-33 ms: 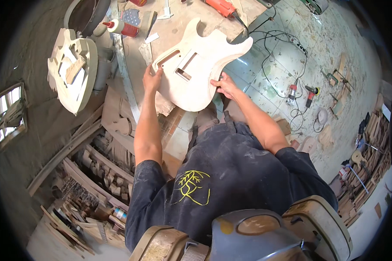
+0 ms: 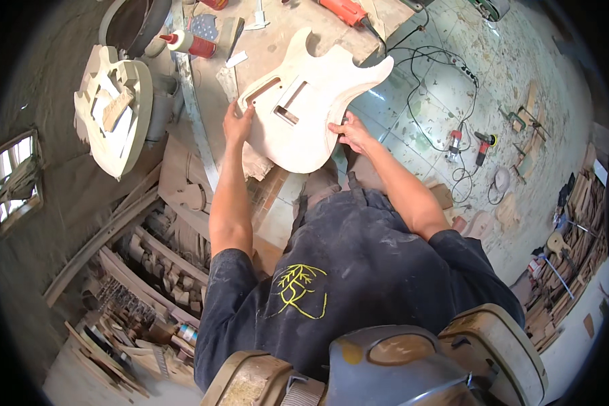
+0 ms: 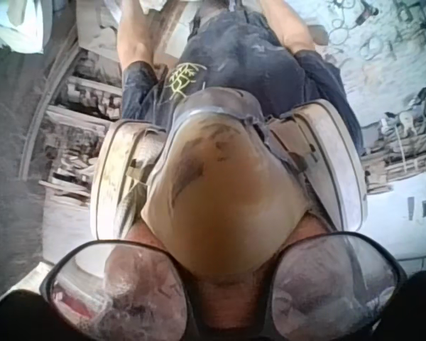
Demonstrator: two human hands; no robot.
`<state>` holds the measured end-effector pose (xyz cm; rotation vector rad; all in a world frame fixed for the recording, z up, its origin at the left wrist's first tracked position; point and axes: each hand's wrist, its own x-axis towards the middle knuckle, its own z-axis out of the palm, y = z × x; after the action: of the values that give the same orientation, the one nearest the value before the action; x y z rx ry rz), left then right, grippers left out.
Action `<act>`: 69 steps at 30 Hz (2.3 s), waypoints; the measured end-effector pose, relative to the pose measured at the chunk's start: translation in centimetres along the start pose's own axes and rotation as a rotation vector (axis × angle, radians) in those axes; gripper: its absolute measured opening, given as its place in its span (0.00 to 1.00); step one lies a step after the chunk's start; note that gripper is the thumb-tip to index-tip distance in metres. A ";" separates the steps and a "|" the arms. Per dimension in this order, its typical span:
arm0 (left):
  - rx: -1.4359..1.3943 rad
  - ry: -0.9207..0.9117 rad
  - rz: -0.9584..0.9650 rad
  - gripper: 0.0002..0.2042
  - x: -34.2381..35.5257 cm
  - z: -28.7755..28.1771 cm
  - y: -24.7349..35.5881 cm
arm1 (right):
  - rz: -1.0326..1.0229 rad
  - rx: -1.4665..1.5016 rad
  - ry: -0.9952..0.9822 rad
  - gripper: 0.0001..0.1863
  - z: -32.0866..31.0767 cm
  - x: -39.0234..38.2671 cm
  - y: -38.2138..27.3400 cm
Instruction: The person sands the surface and sides of a wooden guitar body using an orbital sander.
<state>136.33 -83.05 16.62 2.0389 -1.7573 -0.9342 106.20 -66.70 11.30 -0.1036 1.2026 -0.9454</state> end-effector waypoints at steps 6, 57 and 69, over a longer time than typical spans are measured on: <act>0.132 0.024 0.192 0.32 -0.6 -0.2 0.2 | -0.064 -0.321 0.026 0.28 1.2 -2.5 -2.2; 0.270 -0.086 0.855 0.36 -8.3 8.5 6.5 | -0.019 -0.296 0.391 0.27 -7.6 -9.6 8.4; 0.464 -0.145 0.850 0.51 -9.6 11.1 9.6 | -0.044 -0.838 0.766 0.21 -25.8 -17.7 22.8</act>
<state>121.38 -73.78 16.80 1.1671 -2.7531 -0.4233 97.07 -30.23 1.92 -0.4637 2.2668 -0.4505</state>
